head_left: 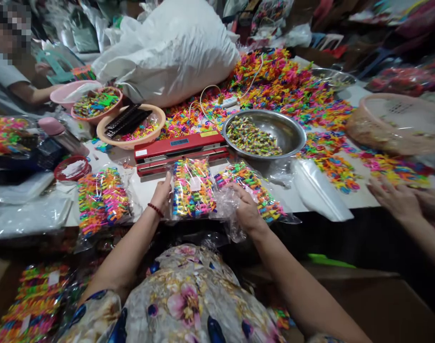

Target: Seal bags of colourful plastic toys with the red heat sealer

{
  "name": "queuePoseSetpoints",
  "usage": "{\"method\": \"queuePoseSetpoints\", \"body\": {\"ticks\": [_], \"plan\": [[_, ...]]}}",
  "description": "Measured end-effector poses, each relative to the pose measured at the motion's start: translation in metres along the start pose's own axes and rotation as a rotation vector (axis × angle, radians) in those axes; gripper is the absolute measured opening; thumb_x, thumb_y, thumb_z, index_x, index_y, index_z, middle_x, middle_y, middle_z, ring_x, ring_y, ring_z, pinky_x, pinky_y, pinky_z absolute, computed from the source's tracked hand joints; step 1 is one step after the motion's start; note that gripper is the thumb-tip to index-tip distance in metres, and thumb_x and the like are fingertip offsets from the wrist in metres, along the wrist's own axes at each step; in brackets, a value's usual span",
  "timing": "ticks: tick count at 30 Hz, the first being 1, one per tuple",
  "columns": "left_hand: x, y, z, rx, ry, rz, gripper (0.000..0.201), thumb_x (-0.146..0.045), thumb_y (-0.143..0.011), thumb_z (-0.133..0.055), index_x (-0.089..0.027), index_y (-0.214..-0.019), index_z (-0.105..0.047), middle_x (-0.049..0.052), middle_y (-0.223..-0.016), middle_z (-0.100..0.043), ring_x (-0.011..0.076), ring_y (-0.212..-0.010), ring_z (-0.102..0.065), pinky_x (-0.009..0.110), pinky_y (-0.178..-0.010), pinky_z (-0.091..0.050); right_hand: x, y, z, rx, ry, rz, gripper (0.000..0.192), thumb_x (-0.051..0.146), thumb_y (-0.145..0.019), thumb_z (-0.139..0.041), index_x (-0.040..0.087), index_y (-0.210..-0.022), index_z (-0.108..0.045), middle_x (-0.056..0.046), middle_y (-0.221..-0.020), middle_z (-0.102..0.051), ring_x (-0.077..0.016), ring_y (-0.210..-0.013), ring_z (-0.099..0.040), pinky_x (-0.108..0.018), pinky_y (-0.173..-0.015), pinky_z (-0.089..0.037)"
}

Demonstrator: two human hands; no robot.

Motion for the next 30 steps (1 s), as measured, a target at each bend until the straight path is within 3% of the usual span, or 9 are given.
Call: {"method": "queuePoseSetpoints", "body": {"ticks": [3, 7, 10, 14, 17, 21, 23, 25, 30], "plan": [[0.004, -0.025, -0.013, 0.021, 0.134, 0.032, 0.057, -0.068, -0.069, -0.076, -0.019, -0.068, -0.046, -0.005, -0.055, -0.047, 0.0086, -0.048, -0.045, 0.021, -0.048, -0.033, -0.005, 0.003, 0.005, -0.022, 0.009, -0.007, 0.026, 0.044, -0.074, -0.066, 0.021, -0.085, -0.057, 0.001, -0.073, -0.058, -0.0151, -0.062, -0.049, -0.025, -0.055, -0.040], [-0.002, -0.044, -0.020, -0.043, 0.395, -0.047, 0.049, -0.044, -0.060, -0.089, -0.018, -0.072, -0.049, -0.005, -0.058, -0.054, 0.0090, -0.050, -0.051, 0.021, -0.050, -0.038, -0.015, 0.012, -0.010, 0.004, -0.012, -0.056, 0.038, 0.045, -0.069, -0.078, 0.019, -0.079, -0.052, 0.005, -0.066, -0.050, -0.0102, -0.057, -0.042, -0.021, -0.054, -0.033], [0.000, -0.046, -0.018, -0.045, 0.438, -0.082, 0.044, -0.037, -0.063, -0.086, -0.019, -0.071, -0.047, -0.008, -0.054, -0.049, 0.0081, -0.046, -0.048, 0.020, -0.049, -0.038, -0.028, 0.020, -0.024, 0.026, -0.126, -0.098, 0.041, 0.043, -0.068, -0.081, 0.019, -0.075, -0.049, 0.005, -0.064, -0.050, -0.0084, -0.055, -0.040, -0.020, -0.052, -0.029], [0.008, -0.038, -0.008, -0.034, 0.497, -0.127, 0.039, -0.037, -0.069, -0.082, -0.020, -0.076, -0.048, -0.008, -0.061, -0.053, 0.0090, -0.053, -0.053, 0.021, -0.055, -0.044, -0.044, 0.030, -0.037, 0.040, -0.195, -0.159, 0.037, 0.039, -0.069, -0.081, 0.019, -0.081, -0.052, 0.003, -0.071, -0.058, -0.0101, -0.058, -0.048, -0.020, -0.054, -0.036], [0.014, -0.029, 0.003, -0.044, 0.540, -0.166, 0.040, -0.038, -0.069, -0.082, -0.020, -0.077, -0.047, -0.008, -0.066, -0.055, 0.0080, -0.059, -0.055, 0.020, -0.062, -0.046, -0.049, 0.046, -0.069, 0.257, -0.139, -0.206, 0.035, 0.030, -0.071, -0.075, 0.019, -0.102, -0.063, -0.001, -0.088, -0.067, -0.0126, -0.066, -0.057, -0.023, -0.061, -0.045], [0.009, -0.014, 0.015, -0.009, 0.647, -0.299, 0.043, -0.039, -0.065, -0.086, -0.019, -0.077, -0.050, -0.007, -0.072, -0.058, 0.0078, -0.065, -0.058, 0.020, -0.068, -0.048, -0.051, 0.079, -0.121, 0.581, -0.073, -0.184, 0.065, 0.019, -0.070, -0.068, 0.022, -0.135, -0.062, -0.005, -0.129, -0.064, -0.0204, -0.108, -0.062, -0.030, -0.095, -0.047], [0.004, -0.005, 0.021, 0.000, 0.692, -0.347, 0.044, -0.039, -0.064, -0.088, -0.019, -0.077, -0.052, -0.006, -0.075, -0.061, 0.0083, -0.068, -0.060, 0.021, -0.072, -0.050, -0.065, 0.096, -0.146, 0.723, -0.039, -0.255, 0.067, 0.016, -0.067, -0.064, 0.022, -0.134, -0.065, -0.003, -0.123, -0.068, -0.0213, -0.107, -0.062, -0.029, -0.095, -0.047], [-0.003, 0.005, 0.025, 0.022, 0.713, -0.386, 0.042, -0.039, -0.065, -0.089, -0.019, -0.076, -0.054, -0.004, -0.080, -0.064, 0.0088, -0.070, -0.061, 0.023, -0.076, -0.051, -0.083, 0.106, -0.162, 0.802, 0.017, -0.342, 0.063, 0.014, -0.065, -0.062, 0.021, -0.127, -0.070, 0.000, -0.105, -0.072, -0.0181, -0.092, -0.063, -0.025, -0.083, -0.048], [-0.032, 0.029, 0.034, 0.054, 0.684, -0.525, 0.035, -0.037, -0.069, -0.088, -0.018, -0.076, -0.060, -0.005, -0.073, -0.061, 0.0046, -0.060, -0.052, 0.016, -0.062, -0.045, -0.098, 0.104, -0.171, 0.760, 0.024, -0.348, 0.035, 0.018, -0.065, -0.065, 0.017, -0.097, -0.077, 0.003, -0.081, -0.066, -0.0121, -0.073, -0.053, -0.020, -0.066, -0.041]]}}
Point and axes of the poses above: each hand's wrist, its own y-axis away from the middle knuckle, its own z-axis out of the back of the hand, x = y × z, the point moved 10 cm from there along -y, towards the middle knuckle
